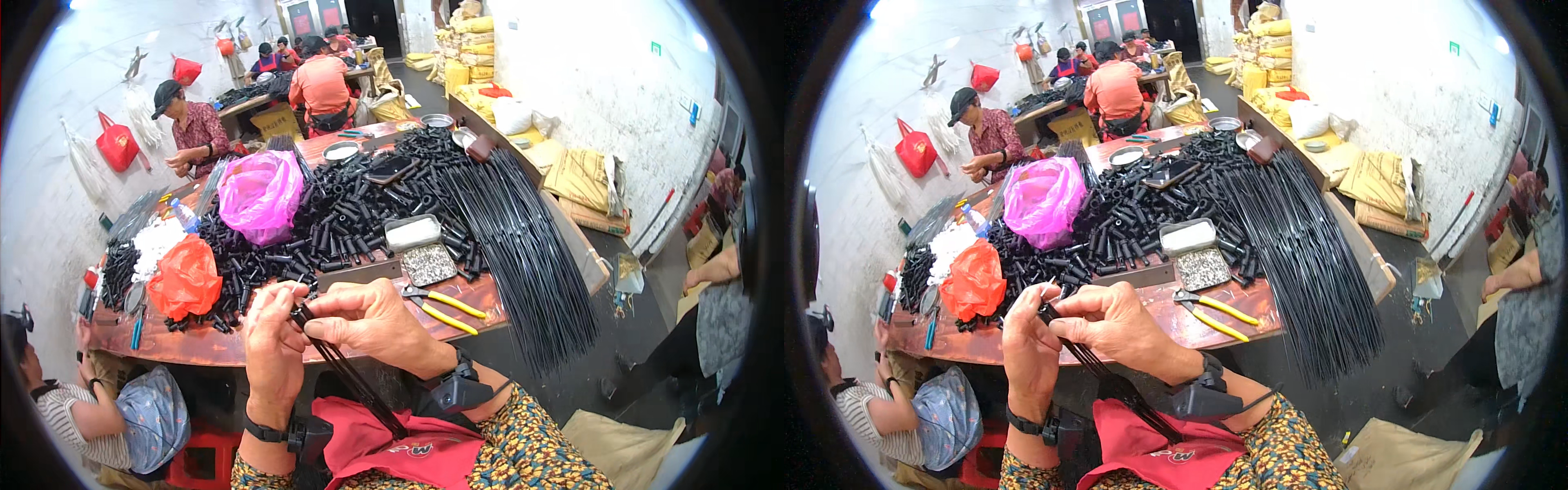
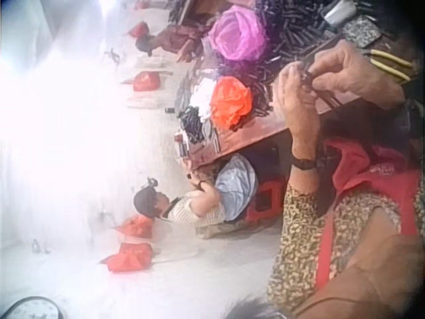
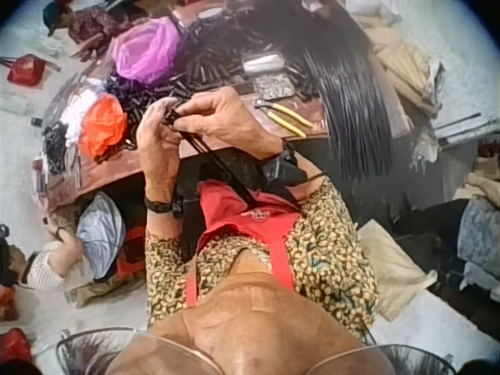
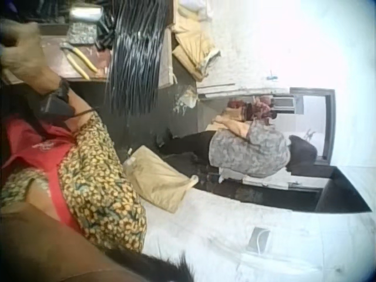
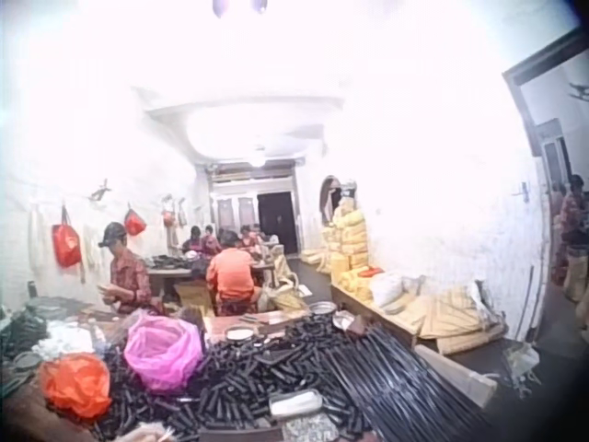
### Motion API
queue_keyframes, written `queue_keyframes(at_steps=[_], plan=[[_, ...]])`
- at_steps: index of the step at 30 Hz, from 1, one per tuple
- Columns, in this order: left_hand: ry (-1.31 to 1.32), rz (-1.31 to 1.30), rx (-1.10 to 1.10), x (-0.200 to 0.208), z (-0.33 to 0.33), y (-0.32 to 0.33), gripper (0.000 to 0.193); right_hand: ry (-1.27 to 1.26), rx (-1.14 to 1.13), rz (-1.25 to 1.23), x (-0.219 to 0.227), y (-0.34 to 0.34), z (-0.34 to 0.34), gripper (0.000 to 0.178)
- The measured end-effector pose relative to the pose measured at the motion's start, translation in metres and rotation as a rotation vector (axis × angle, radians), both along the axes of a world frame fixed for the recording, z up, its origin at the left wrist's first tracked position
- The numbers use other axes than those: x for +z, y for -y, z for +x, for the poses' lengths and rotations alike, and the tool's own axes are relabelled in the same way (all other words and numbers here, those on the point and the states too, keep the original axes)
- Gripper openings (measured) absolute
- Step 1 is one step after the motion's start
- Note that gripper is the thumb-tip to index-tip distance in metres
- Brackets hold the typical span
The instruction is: The recorder is assembling various umbrella components including ribs and joints at a workshop table.
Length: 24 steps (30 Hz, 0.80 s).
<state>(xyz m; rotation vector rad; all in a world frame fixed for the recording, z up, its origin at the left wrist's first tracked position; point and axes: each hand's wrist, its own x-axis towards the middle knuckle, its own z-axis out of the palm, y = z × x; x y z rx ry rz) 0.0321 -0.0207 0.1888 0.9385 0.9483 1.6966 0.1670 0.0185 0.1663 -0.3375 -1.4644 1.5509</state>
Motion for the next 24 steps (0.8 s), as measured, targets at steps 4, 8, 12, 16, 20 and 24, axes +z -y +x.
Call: queue_keyframes(at_steps=[4,8,12,16,20,24], plan=[[-0.069,-0.007,-0.133,-0.003,-0.012,-0.014,0.016,-0.075,-0.022,-0.060,-0.010,-0.013,0.001,0.014],[-0.059,-0.031,-0.077,0.004,-0.006,-0.022,0.015,-0.079,-0.030,-0.107,-0.006,-0.019,-0.003,0.011],[0.072,-0.020,-0.206,-0.010,-0.010,-0.036,0.011,-0.032,-0.268,-0.066,-0.012,-0.013,-0.008,0.012],[0.216,0.012,-0.231,-0.016,-0.017,-0.037,0.011,-0.079,-0.398,-0.021,-0.019,-0.013,-0.022,0.011],[0.263,0.024,-0.238,-0.020,-0.025,-0.032,0.012,-0.123,-0.299,-0.147,-0.016,-0.014,-0.025,0.011],[0.259,0.024,-0.268,-0.026,-0.036,-0.034,0.012,-0.073,-0.133,-0.236,-0.016,-0.025,-0.020,0.012]])
